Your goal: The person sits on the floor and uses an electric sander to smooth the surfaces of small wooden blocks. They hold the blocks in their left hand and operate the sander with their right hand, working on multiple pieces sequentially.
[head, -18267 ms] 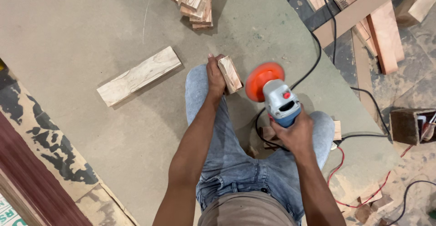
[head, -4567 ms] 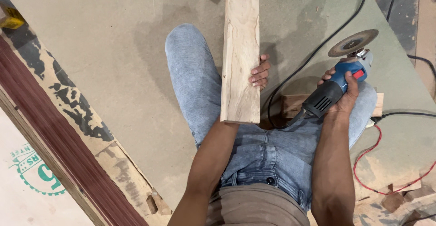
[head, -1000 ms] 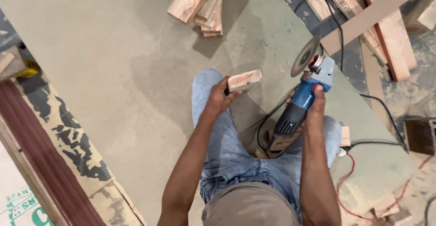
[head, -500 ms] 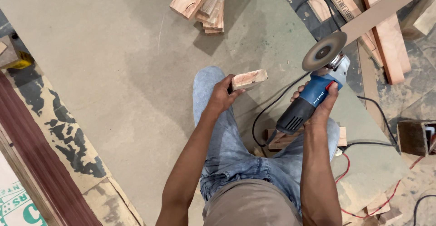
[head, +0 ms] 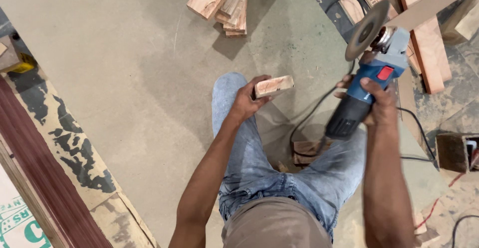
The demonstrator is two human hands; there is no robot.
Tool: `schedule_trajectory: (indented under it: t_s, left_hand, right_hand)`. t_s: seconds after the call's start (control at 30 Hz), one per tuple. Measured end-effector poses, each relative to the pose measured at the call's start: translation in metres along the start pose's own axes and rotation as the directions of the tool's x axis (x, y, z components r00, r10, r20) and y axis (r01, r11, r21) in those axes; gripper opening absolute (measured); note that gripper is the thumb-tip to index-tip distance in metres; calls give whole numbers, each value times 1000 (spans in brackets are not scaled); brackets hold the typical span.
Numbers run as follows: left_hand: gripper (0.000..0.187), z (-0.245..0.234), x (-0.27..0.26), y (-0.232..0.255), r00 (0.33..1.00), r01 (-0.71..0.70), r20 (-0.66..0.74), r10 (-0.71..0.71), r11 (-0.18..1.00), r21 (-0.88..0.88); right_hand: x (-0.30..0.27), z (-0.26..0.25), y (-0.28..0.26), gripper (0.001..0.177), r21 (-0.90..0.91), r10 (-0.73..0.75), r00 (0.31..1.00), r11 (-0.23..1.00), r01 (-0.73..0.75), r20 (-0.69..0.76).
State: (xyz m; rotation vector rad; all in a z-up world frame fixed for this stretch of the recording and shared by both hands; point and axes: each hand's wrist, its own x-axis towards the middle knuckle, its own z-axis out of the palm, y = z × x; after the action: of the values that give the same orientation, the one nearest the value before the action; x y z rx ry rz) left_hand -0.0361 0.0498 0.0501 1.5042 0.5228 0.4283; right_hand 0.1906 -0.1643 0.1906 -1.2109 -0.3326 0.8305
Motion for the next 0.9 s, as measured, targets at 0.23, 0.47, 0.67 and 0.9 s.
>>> schedule_trajectory:
  t_s: [0.23, 0.47, 0.67, 0.9]
  left_hand:
    - [42, -2, 7, -34, 995, 96, 20, -97, 994, 55]
    - [41, -3, 3, -20, 996, 87, 10, -89, 987, 135]
    - [39, -3, 2, -4, 990, 137, 5, -139, 980, 146]
    - [38, -3, -1, -11, 996, 90, 16, -93, 985, 147]
  right_hand:
    - [2, 32, -74, 73, -923, -68, 967, 289, 255, 247]
    - [-10, 67, -78, 70, -968, 180, 981, -222, 115, 75]
    - [-12, 62, -76, 68, -958, 222, 974, -272, 95, 34]
    - [-16, 83, -59, 67, -958, 290, 953, -234, 163, 91]
